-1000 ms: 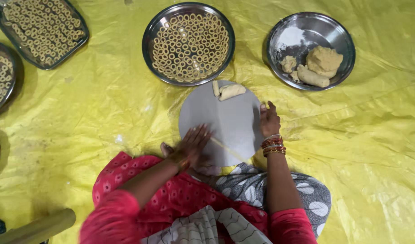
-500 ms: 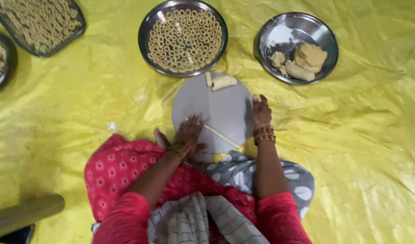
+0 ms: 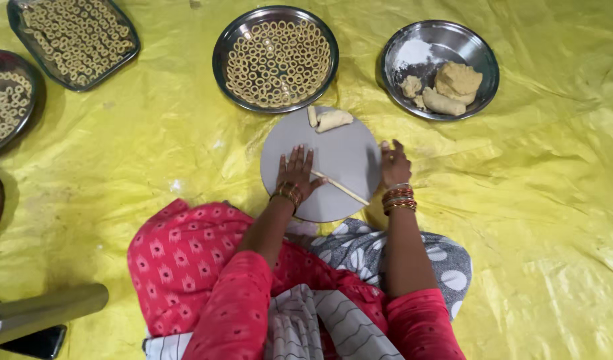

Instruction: The person sits on a yellow tarp and rolls small pieces of dough into thin ropes on a round board. They then join the ends to form rings and place them on a metal tray. The process is repeated with multiple pieces of dough.

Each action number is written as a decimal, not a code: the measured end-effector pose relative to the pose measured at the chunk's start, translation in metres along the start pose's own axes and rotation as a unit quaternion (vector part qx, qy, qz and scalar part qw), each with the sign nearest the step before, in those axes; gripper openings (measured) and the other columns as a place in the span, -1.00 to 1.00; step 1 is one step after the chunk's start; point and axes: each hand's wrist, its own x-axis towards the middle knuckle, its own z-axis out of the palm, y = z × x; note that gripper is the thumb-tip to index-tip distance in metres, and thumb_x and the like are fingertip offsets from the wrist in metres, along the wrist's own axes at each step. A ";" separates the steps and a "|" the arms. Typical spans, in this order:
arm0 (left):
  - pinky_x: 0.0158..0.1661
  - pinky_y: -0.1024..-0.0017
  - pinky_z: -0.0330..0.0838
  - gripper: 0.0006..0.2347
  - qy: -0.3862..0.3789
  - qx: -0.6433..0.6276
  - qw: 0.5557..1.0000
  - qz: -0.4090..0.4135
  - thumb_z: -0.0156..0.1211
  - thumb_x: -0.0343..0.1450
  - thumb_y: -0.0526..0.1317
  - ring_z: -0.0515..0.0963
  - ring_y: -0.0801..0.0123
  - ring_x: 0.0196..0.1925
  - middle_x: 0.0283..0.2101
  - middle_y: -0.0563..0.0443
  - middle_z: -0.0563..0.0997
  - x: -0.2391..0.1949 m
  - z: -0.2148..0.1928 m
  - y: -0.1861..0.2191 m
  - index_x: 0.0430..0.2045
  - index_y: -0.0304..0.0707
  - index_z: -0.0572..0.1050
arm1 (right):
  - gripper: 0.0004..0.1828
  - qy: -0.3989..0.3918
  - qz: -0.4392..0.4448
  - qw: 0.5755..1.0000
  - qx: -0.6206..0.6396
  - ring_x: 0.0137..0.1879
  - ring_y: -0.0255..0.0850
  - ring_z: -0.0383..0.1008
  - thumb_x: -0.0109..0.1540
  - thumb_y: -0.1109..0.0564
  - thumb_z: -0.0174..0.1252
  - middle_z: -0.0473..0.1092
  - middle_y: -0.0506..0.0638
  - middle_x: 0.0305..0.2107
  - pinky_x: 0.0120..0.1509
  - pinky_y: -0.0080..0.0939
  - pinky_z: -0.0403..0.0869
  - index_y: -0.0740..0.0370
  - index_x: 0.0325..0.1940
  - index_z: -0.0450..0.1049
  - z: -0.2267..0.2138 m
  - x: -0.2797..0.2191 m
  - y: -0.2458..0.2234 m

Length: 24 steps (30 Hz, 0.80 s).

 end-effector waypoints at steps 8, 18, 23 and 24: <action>0.41 -0.15 -0.35 -0.16 -0.011 0.011 0.999 0.038 -0.18 0.40 0.37 -0.30 0.07 0.59 0.57 -0.16 -0.25 -0.068 0.032 -0.025 0.48 -0.14 -0.20 | -0.20 0.030 -0.002 0.995 0.093 0.18 0.24 0.47 0.36 -0.46 -0.18 0.51 0.31 -0.02 0.30 0.19 0.39 0.17 0.43 0.24 -0.009 0.014 0.001; 0.43 -0.09 -0.39 -0.15 0.082 -0.034 0.996 0.019 -0.26 0.42 0.38 -0.28 0.12 0.59 0.56 -0.18 -0.25 0.037 -0.008 -0.013 0.46 -0.29 -0.21 | -0.25 0.002 -0.032 0.999 -0.006 0.24 0.30 0.35 0.37 -0.38 -0.15 0.37 0.39 0.14 0.33 0.27 0.29 0.17 0.45 0.25 0.003 0.016 -0.008; 0.43 -0.06 -0.40 -0.10 0.096 -0.019 0.995 0.029 -0.13 0.42 0.35 -0.25 -0.01 0.60 0.56 -0.28 -0.21 0.008 0.002 -0.036 0.47 -0.40 -0.19 | -0.28 0.019 -0.067 0.997 0.039 0.20 0.27 0.43 0.42 -0.35 -0.17 0.43 0.39 0.07 0.29 0.22 0.37 0.24 0.42 0.25 0.000 0.020 0.009; 0.43 -0.06 -0.41 -0.08 0.083 -0.023 0.996 0.028 -0.11 0.39 0.36 -0.26 0.00 0.59 0.56 -0.27 -0.21 -0.002 0.007 -0.037 0.46 -0.39 -0.20 | -0.29 0.014 -0.071 0.997 0.039 0.18 0.28 0.44 0.43 -0.35 -0.16 0.43 0.39 0.06 0.28 0.22 0.39 0.24 0.42 0.26 0.001 0.021 0.010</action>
